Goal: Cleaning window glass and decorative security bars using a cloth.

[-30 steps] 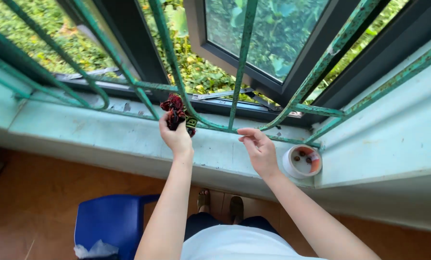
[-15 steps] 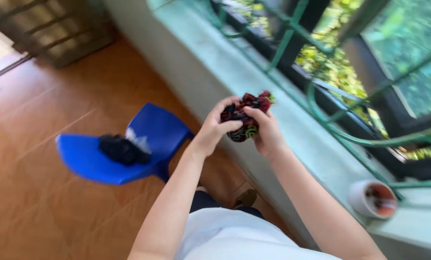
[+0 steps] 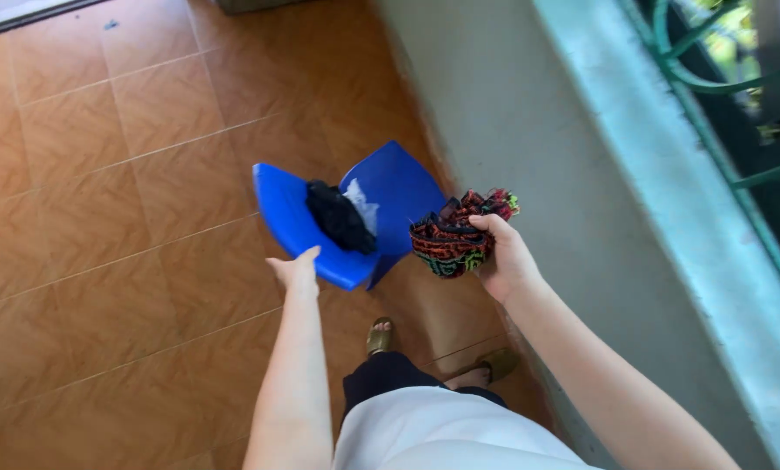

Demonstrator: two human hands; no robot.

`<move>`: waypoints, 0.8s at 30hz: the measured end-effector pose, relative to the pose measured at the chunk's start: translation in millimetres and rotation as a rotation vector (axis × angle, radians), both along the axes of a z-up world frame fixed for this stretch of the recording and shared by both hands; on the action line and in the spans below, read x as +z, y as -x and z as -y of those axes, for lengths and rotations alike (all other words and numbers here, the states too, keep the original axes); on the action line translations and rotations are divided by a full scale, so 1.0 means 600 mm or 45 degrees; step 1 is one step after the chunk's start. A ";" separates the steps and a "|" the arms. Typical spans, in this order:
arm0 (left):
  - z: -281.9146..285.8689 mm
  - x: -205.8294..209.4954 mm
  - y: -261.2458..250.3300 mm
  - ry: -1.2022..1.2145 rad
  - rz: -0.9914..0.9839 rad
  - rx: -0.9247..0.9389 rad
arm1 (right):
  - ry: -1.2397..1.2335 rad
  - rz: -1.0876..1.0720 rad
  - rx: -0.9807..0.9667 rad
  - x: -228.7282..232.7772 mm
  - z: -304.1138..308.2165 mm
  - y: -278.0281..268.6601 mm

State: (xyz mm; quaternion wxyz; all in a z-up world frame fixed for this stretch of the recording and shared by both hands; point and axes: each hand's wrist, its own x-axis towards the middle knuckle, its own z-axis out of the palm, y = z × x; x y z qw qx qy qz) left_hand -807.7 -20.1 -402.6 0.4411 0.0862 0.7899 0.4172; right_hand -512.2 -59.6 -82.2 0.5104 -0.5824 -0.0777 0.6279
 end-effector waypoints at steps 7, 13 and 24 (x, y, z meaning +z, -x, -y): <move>0.009 -0.113 -0.038 -0.117 0.722 -0.036 | 0.116 0.137 -0.098 -0.008 0.010 0.050; 0.064 -0.033 -0.038 -0.116 0.805 -0.145 | 0.061 0.082 -0.288 -0.019 0.050 -0.006; 0.243 -0.008 -0.138 -0.056 0.855 -0.253 | 0.035 -0.047 -0.393 -0.022 0.227 -0.105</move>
